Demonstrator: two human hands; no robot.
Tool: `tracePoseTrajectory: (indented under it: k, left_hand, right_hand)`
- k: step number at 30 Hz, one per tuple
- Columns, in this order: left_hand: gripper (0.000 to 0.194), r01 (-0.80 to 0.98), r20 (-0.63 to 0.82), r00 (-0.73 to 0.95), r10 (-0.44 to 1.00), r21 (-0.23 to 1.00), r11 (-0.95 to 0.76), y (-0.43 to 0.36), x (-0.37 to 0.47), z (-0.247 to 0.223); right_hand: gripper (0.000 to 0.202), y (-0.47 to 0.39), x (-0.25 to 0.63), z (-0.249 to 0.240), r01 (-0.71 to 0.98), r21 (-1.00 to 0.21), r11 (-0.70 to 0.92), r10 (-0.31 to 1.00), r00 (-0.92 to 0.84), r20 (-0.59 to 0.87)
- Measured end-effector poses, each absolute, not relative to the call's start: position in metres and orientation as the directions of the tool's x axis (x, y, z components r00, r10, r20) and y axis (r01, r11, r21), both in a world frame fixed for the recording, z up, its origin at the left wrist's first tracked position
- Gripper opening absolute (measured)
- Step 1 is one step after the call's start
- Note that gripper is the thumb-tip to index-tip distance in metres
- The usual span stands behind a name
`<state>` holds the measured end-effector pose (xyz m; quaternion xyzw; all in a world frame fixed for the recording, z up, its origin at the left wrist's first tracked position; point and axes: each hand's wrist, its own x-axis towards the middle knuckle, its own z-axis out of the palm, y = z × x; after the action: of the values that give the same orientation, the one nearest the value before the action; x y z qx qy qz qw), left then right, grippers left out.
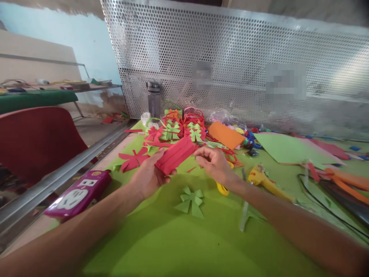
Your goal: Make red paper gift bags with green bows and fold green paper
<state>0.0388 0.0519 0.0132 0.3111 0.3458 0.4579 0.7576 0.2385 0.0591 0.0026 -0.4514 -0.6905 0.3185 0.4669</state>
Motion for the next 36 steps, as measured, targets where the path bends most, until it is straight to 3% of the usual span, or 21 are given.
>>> tracePoseTrajectory:
  k: [3,5,10,14,19,22,25,27,31,36]
  left_hand:
    - [0.014,-0.428,-0.239,0.332,0.913,0.824,0.371,0.051,0.039,0.011]
    - [0.013,-0.411,-0.241,0.324,0.915,0.835,0.365,0.051,0.039,0.011]
    - [0.014,-0.371,-0.261,0.316,0.912,0.851,0.372,0.053,0.04,0.011]
    - [0.01,-0.329,-0.281,0.298,0.912,0.867,0.375,0.051,0.043,0.01]
    - [0.014,-0.261,-0.285,0.341,0.896,0.887,0.381,0.045,0.046,0.014]
    - [0.022,-0.214,-0.332,0.311,0.89,0.888,0.406,0.046,0.045,0.013]
    - [0.019,-0.135,-0.348,0.303,0.887,0.906,0.402,0.048,0.045,0.009]
    - [0.009,-0.123,-0.318,0.279,0.906,0.924,0.362,0.048,0.046,0.006]
    - [0.018,-0.166,-0.29,0.235,0.928,0.929,0.332,0.049,0.057,0.006]
    - [0.02,-0.158,-0.294,0.402,0.867,0.911,0.382,0.047,0.086,0.012]
  right_hand:
    - [0.013,0.058,0.243,0.012,0.357,-0.777,0.519,0.844,-0.072,0.531]
    - [0.016,0.058,0.247,0.019,0.393,-0.739,0.547,0.817,-0.058,0.573]
    - [0.026,0.068,0.264,0.037,0.533,-0.641,0.553,0.819,-0.203,0.537]
    - [0.029,0.069,0.287,0.048,0.594,-0.594,0.542,0.821,-0.224,0.525]
    - [0.032,0.05,0.326,0.057,0.777,-0.514,0.364,0.907,-0.17,0.385]
    - [0.032,0.031,0.354,0.055,0.934,-0.317,0.166,0.967,-0.09,0.239]
    - [0.027,0.009,0.378,0.044,0.984,-0.178,-0.001,0.982,0.034,0.184]
    - [0.024,-0.005,0.39,0.032,0.987,-0.138,-0.078,0.984,0.099,0.149]
    - [0.022,-0.026,0.405,0.008,0.983,-0.07,-0.168,0.981,0.174,0.089]
    - [0.034,-0.033,0.409,-0.009,0.981,-0.098,-0.168,0.983,0.174,0.058]
